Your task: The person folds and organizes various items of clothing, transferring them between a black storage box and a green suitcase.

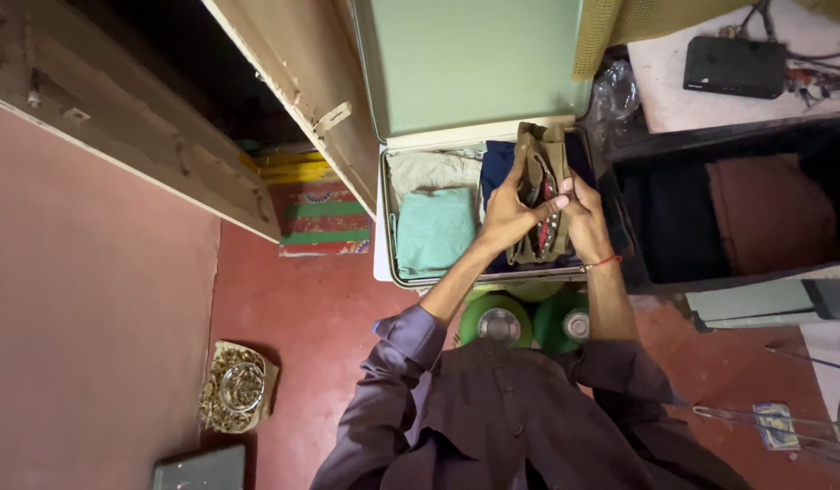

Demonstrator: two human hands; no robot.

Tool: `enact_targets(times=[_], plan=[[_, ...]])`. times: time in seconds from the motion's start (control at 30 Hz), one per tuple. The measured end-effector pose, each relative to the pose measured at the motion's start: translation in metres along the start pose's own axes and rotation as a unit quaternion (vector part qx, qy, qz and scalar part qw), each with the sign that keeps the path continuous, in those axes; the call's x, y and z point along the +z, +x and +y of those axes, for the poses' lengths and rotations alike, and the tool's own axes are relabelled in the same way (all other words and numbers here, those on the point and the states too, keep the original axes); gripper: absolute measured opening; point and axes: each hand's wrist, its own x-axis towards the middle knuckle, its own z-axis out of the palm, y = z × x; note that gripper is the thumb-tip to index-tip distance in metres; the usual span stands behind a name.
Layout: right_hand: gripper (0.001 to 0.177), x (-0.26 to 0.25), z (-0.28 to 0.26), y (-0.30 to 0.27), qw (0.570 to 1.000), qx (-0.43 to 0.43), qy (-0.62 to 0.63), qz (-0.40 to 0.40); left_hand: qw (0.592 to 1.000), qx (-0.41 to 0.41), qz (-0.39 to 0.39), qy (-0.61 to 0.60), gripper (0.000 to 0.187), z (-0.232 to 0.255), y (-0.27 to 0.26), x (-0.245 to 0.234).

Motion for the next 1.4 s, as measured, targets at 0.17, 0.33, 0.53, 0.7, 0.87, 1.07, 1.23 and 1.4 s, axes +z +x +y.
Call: enact_targets(times=[0.17, 0.33, 0.53, 0.7, 0.87, 1.07, 1.23, 1.4], plan=[[0.042, 0.001, 0.013, -0.001, 0.995, 0.093, 0.042, 0.020, 0.997, 0.071, -0.013, -0.024, 0.121, -0.022, 0.006, -0.014], [0.054, 0.010, -0.012, 0.000, 0.990, 0.117, -0.082, 0.012, 0.992, 0.006, -0.009, -0.128, 0.095, -0.071, 0.017, -0.008], [0.079, 0.049, -0.071, -0.007, 0.957, -0.081, -0.279, -0.024, 0.949, 0.016, -0.043, -0.313, 0.086, -0.105, 0.035, 0.000], [0.077, 0.064, -0.085, -0.013, 0.892, -0.085, -0.441, 0.044, 0.940, 0.022, -0.053, -0.337, 0.079, -0.089, 0.038, 0.007], [0.050, 0.047, -0.050, -0.013, 0.894, -0.080, -0.433, 0.080, 0.952, 0.057, -0.032, -0.298, 0.063, -0.094, 0.044, 0.011], [0.041, -0.076, 0.007, 0.000, 0.991, -0.013, -0.070, 0.111, 0.961, -0.102, 0.005, -0.258, 0.056, -0.103, 0.054, -0.055], [0.034, -0.166, -0.007, -0.012, 0.987, 0.018, 0.066, 0.144, 0.961, -0.069, 0.047, -0.264, 0.030, -0.077, 0.051, -0.140], [0.058, -0.136, 0.006, -0.023, 0.795, -0.067, 0.598, 0.074, 0.900, -0.011, 0.021, -0.436, 0.035, -0.026, 0.036, -0.164]])
